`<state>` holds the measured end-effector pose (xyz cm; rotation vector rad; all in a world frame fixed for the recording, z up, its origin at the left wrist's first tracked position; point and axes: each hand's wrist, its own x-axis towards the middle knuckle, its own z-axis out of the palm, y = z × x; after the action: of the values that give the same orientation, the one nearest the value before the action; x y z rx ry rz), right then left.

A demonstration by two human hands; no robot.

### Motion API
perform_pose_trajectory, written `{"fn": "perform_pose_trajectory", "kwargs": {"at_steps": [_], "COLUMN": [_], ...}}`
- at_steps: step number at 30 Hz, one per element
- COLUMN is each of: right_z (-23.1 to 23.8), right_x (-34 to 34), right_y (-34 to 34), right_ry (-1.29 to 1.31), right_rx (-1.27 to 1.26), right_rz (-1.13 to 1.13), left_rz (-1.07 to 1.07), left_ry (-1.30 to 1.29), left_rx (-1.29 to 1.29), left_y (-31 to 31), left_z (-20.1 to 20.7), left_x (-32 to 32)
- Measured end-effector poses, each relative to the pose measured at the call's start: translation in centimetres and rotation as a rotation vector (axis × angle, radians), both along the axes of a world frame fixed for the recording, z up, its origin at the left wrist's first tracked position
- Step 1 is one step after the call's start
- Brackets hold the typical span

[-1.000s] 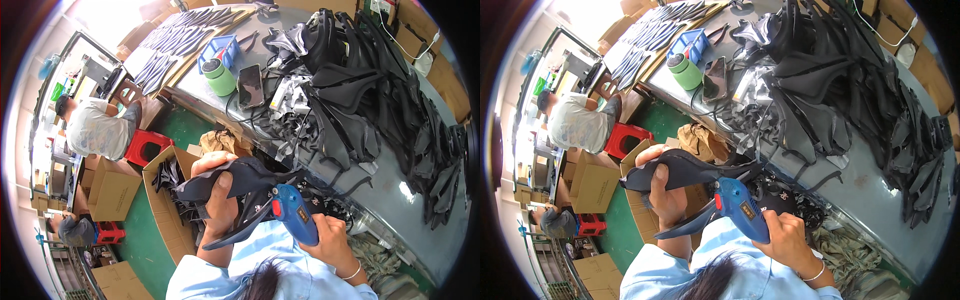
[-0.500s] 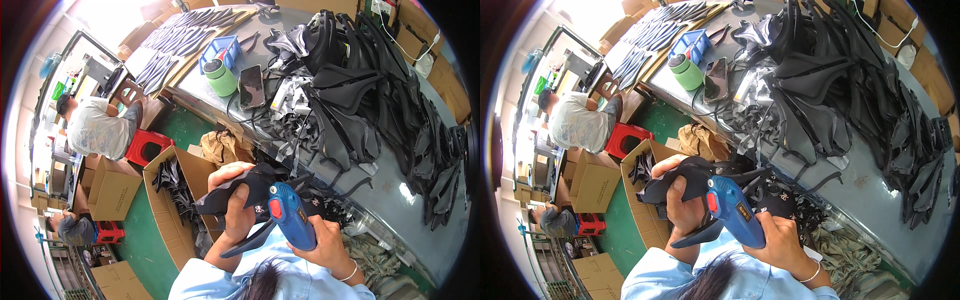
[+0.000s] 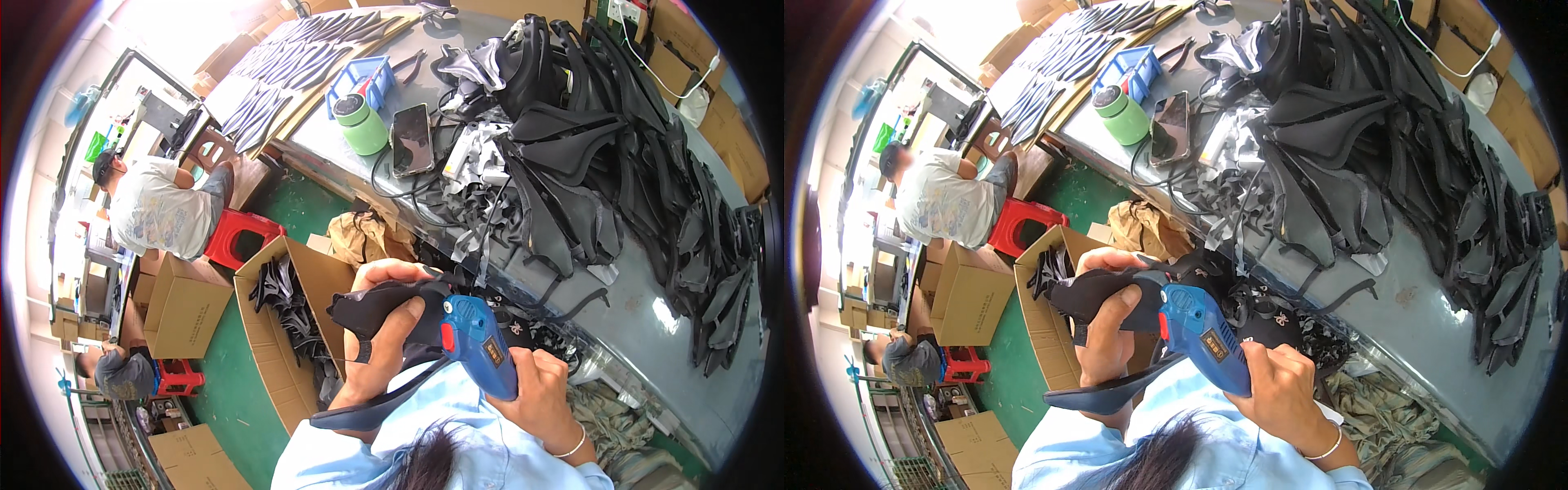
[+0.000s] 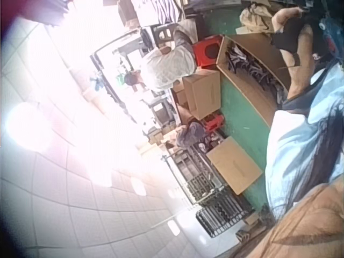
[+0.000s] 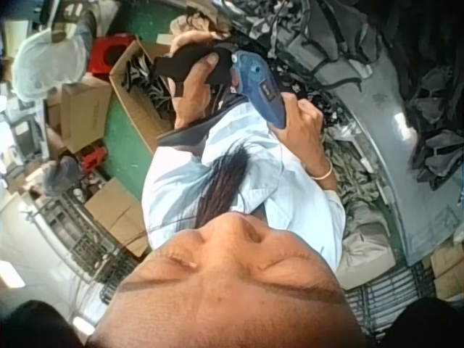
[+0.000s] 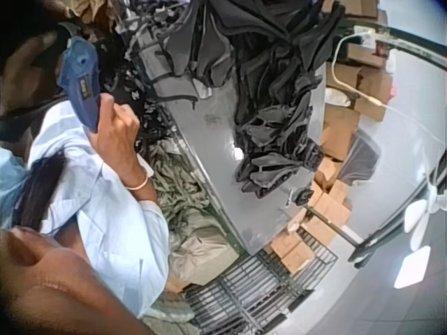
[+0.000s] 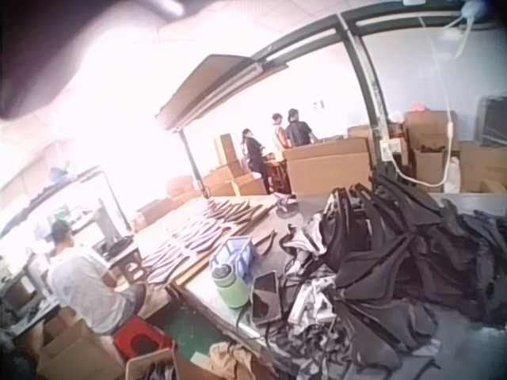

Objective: The person uses a blue handheld electric cutter to trim the edges of a black fabric piece. They hold the fabric with one hand and guide the tool along the perimeter with the other, removing excess material. The person repeatedly adjusts the fabric's position to access different edges and places the trimmed pieces into a cardboard box.

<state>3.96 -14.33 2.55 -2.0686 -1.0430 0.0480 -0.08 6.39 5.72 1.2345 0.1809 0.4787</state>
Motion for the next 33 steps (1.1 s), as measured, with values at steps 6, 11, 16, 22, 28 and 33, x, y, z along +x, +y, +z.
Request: {"fn": "perform_pose_trajectory", "kwargs": {"at_steps": [6,11,16,22,28,33], "right_z": [0.1,0.1,0.0,0.1,0.3,1.0], "right_x": [-0.1,0.0,-0.1,0.2,0.0,0.2], "right_y": [-0.2,-0.3,-0.1,-0.2,-0.3,-0.1], "right_ry": [-0.015,0.042,0.072,0.053,0.072,0.041], "right_rx": [-0.013,0.017,0.072,0.080,0.063,0.116], "right_rz": [0.003,0.071,0.096,0.126,0.123,0.124], "left_rz": [-0.086,-0.269,-0.335,-0.417,-0.539,-0.660], "left_ry": [0.189,0.298,0.286,0.311,0.244,0.362], "left_rx": [0.138,0.332,0.338,0.511,0.785,0.796], "left_y": [0.3,1.7,1.8,2.6,3.6,2.7], "left_z": [1.3,1.5,0.5,0.4,0.4,0.5], "left_x": [0.5,0.5,0.5,0.6,1.0,0.9]}}
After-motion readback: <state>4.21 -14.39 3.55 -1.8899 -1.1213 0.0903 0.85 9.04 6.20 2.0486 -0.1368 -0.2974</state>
